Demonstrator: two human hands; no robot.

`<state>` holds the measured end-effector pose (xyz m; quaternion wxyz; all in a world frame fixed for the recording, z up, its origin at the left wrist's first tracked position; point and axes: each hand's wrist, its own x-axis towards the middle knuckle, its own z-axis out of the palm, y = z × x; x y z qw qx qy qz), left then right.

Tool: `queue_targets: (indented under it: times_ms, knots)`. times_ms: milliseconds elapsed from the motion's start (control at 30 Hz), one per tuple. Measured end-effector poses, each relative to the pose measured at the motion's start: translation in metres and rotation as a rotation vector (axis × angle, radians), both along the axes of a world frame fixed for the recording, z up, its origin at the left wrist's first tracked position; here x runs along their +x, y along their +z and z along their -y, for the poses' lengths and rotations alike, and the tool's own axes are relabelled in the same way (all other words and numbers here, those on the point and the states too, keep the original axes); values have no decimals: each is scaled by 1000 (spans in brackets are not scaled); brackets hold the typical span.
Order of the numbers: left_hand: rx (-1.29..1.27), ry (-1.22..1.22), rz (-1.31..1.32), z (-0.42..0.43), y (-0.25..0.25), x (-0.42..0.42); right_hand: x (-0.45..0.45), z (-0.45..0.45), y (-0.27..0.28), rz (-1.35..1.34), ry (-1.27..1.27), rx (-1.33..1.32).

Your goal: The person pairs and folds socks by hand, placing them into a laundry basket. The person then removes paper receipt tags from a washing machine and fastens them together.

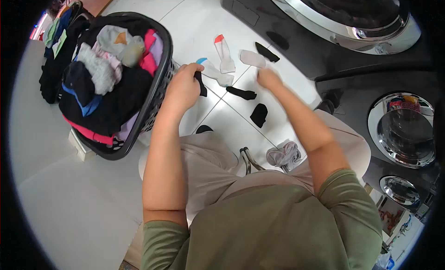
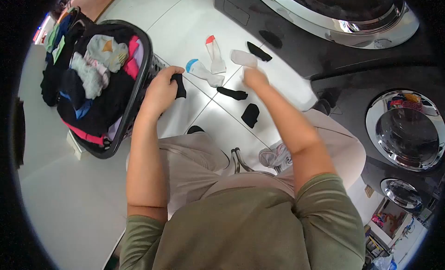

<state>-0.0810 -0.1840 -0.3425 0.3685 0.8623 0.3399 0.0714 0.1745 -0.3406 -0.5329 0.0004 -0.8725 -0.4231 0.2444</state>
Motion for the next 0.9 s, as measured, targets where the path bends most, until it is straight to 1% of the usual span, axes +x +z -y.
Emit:
queue_targets:
  times_ms: [33, 67, 100, 133, 167, 200, 233, 267, 300, 333, 367, 400, 433, 467, 500, 567, 633, 667, 767, 800, 900]
  knots:
    - [-67, -1, 11, 0, -2, 3, -18, 45, -39, -66, 99, -108]
    - [-133, -3, 24, -1, -4, 6, -49, 75, -35, -222, 86, -267]
    - [-194, -3, 41, -1, -4, 10, -70, 105, -56, -294, 88, -267]
    - [-245, -31, 51, 0, 2, 15, -95, 134, -67, -183, 94, -180]
    - [-338, -5, 55, 0, 2, 19, -108, 144, -63, -176, 100, -193]
    - [-434, 24, 53, 2, 1, 21, -115, 154, -72, -106, 80, -110]
    - [-530, 51, 46, 4, 1, 23, -110, 156, -88, -172, 24, -26]
    - [-560, 74, 20, 5, 1, 27, -103, 160, -110, -238, -38, 60]
    - [-530, 78, 23, 6, 0, 31, -95, 154, -110, -300, -101, 144]
    - [-499, 83, 31, 7, -2, 34, -81, 144, -109, -395, -225, 207]
    - [-464, 90, 42, 7, -3, 37, -71, 131, -104, -378, -356, 350]
    - [-357, 64, 45, 7, -5, 40, -53, 113, -80, -644, -621, 362]
    - [-250, 39, 51, 7, -8, 43, -37, 97, -39, -828, -688, 427]
    - [-142, 17, 58, 8, -11, 45, -26, 83, -5, -1010, -783, 546]
    - [-133, -8, 62, 11, -13, 48, -15, 73, 32, -1281, -798, 618]
    - [-112, -55, 76, 22, -16, 56, -16, 59, 105, -1730, -787, 796]
    - [-419, -27, 187, 41, -9, 64, -20, 53, 147, -1798, -686, 782]
    - [-779, 31, 252, 52, 10, 66, -24, 50, 163, -1831, -636, 775]
    - [-938, 50, 332, 63, 11, 70, -51, 49, 199, -1173, -609, 919]
    - [-902, 30, 326, 67, 15, 69, -52, 56, 196, -1047, -398, 969]
    - [-930, -81, 257, 70, 20, 63, -75, 66, 208, -641, -280, 979]
